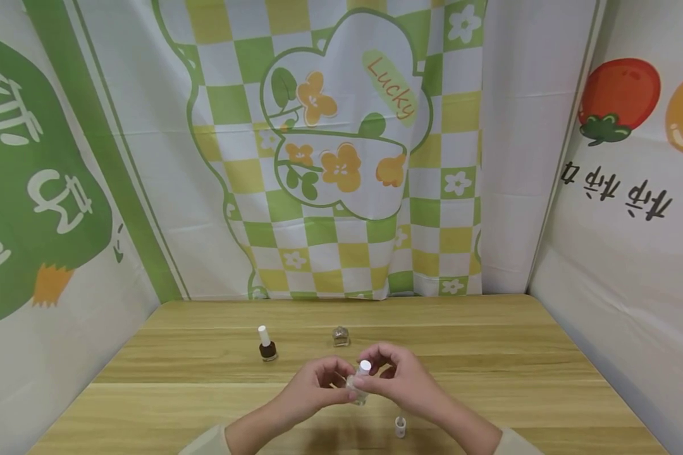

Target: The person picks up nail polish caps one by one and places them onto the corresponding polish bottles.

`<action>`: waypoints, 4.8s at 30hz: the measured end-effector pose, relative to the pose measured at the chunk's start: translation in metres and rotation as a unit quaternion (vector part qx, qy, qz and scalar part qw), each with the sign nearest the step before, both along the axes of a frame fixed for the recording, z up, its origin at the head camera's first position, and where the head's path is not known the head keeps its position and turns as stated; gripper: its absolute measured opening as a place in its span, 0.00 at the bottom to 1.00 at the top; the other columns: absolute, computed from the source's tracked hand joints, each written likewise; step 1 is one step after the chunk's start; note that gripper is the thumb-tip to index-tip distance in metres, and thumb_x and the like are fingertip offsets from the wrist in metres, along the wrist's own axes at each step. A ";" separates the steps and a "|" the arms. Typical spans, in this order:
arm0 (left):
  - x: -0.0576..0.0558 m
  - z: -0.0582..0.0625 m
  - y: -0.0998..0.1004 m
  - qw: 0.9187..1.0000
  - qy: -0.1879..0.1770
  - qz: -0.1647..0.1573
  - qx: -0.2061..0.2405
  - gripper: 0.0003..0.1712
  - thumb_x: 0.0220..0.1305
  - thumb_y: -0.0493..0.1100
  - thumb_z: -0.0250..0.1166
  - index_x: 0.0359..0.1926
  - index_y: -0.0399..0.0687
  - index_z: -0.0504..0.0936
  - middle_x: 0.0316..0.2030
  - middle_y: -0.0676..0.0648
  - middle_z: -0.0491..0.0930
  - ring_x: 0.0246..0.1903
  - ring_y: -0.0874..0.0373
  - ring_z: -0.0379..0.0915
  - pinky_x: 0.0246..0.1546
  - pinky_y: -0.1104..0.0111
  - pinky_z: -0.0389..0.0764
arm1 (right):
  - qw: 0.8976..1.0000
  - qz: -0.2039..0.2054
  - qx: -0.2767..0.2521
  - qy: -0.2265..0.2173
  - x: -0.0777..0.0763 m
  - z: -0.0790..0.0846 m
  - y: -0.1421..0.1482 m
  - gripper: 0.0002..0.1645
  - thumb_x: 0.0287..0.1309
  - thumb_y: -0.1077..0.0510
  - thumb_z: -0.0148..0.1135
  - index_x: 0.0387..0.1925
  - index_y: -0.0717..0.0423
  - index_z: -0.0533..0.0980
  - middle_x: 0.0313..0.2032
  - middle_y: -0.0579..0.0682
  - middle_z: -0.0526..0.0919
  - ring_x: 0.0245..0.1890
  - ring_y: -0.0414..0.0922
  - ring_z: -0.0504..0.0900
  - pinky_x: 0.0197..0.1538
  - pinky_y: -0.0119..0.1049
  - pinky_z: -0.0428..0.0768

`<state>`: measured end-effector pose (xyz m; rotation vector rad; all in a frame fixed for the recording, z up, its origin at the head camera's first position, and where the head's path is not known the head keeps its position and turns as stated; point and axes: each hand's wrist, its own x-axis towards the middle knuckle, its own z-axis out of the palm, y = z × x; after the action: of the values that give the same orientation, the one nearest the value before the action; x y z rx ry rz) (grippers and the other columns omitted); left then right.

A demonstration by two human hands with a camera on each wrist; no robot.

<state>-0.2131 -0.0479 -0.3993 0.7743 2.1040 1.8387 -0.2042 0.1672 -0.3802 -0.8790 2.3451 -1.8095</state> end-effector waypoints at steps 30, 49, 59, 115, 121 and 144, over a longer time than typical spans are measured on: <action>0.000 -0.003 0.001 1.000 -0.011 -0.002 0.024 0.13 0.57 0.35 0.69 0.44 0.37 0.81 0.37 0.48 0.81 0.36 0.54 0.76 0.37 0.70 0.79 | 1.000 -0.022 -0.016 0.008 0.000 -0.002 -0.005 0.10 0.57 0.61 0.67 0.37 0.64 0.78 0.35 0.52 0.81 0.34 0.43 0.78 0.36 0.38 0.82; -0.001 -0.003 0.003 0.999 -0.003 0.041 -0.002 0.13 0.56 0.37 0.69 0.43 0.41 0.82 0.37 0.50 0.81 0.36 0.56 0.75 0.35 0.70 0.78 | 0.991 -0.130 0.001 -0.028 0.008 0.000 -0.018 0.14 0.52 0.57 0.72 0.34 0.62 0.77 0.29 0.51 0.78 0.32 0.43 0.75 0.35 0.34 0.76; 0.000 -0.004 0.003 1.000 0.001 0.029 0.006 0.12 0.57 0.37 0.68 0.44 0.40 0.81 0.37 0.50 0.81 0.36 0.55 0.77 0.36 0.70 0.79 | 0.992 -0.122 0.006 -0.030 0.006 -0.002 -0.017 0.15 0.53 0.56 0.72 0.35 0.61 0.76 0.31 0.51 0.78 0.34 0.45 0.76 0.36 0.35 0.77; 0.003 -0.001 0.001 1.000 0.006 0.015 0.006 0.12 0.57 0.38 0.69 0.43 0.41 0.81 0.38 0.49 0.81 0.37 0.54 0.77 0.37 0.68 0.79 | 0.995 -0.081 -0.007 -0.049 0.007 0.002 -0.013 0.15 0.54 0.58 0.71 0.34 0.64 0.74 0.32 0.53 0.77 0.32 0.47 0.77 0.36 0.40 0.80; 0.002 -0.002 0.002 1.000 0.010 0.017 0.007 0.12 0.57 0.38 0.70 0.42 0.41 0.81 0.37 0.49 0.82 0.37 0.54 0.77 0.37 0.68 0.79 | 0.997 -0.063 -0.007 -0.042 0.005 0.000 -0.009 0.15 0.56 0.58 0.70 0.36 0.64 0.74 0.33 0.53 0.77 0.35 0.48 0.76 0.37 0.40 0.80; 0.002 -0.002 0.002 1.000 -0.004 -0.001 0.021 0.13 0.58 0.35 0.69 0.44 0.37 0.80 0.38 0.48 0.81 0.37 0.53 0.75 0.37 0.70 0.79 | 0.999 0.044 -0.027 -0.002 -0.002 0.000 0.005 0.10 0.60 0.64 0.63 0.43 0.65 0.79 0.39 0.53 0.82 0.39 0.44 0.77 0.40 0.39 0.81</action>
<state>-0.2106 -0.0457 -0.4013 0.7775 2.0663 1.8873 -0.2062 0.1717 -0.3803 -0.9662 2.2279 -1.8461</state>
